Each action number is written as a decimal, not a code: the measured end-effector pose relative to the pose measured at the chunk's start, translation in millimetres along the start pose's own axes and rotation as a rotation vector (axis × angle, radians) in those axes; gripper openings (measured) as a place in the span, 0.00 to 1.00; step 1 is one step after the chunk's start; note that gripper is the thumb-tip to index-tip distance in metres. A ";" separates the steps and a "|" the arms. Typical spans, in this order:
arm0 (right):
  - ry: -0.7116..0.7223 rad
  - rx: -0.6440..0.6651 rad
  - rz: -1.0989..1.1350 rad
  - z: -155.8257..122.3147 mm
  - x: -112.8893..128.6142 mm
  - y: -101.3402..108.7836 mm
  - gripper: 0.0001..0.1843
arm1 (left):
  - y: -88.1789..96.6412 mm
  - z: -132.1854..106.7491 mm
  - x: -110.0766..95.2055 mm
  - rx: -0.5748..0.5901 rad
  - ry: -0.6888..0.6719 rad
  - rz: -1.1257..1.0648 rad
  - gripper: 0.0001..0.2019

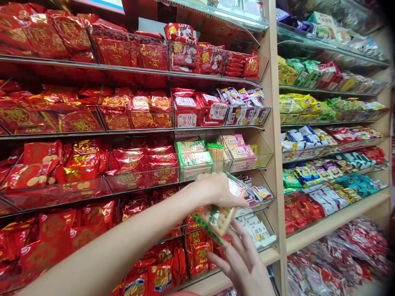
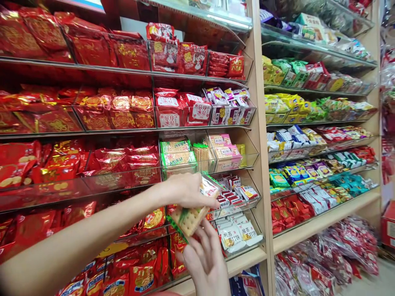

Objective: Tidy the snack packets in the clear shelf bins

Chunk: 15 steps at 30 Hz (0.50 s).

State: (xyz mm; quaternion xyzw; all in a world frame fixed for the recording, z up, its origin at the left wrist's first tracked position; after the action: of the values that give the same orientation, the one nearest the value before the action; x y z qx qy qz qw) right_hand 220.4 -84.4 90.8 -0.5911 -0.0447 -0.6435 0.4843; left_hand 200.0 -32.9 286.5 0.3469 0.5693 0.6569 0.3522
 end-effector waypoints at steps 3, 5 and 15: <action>0.022 -0.036 0.062 13.9 29.7 -30.7 0.38 | -7.4 3.7 -3.8 -0.070 0.005 -0.086 0.38; 0.072 -0.049 0.041 18.7 39.6 -33.2 0.36 | -7.4 5.3 -2.3 -0.131 0.010 -0.136 0.40; 0.216 0.165 -0.289 100.7 128.3 5.9 0.25 | -3.4 24.1 68.3 -0.744 -0.221 0.281 0.22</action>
State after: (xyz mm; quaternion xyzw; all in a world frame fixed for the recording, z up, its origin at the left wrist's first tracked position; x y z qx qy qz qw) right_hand 318.2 -97.3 220.9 -0.4642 -0.1295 -0.7601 0.4358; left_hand 185.9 38.2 289.5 0.3385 0.1989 0.8184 0.4196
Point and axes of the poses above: each hand's wrist, its own z-axis towards the middle knuckle, its own y-axis out of the back of the hand, x = y × z, the point moved 2 cm from there along z, towards the middle knuckle, and after that the axes turned 3 degrees about -z, right-handed, at the moved point
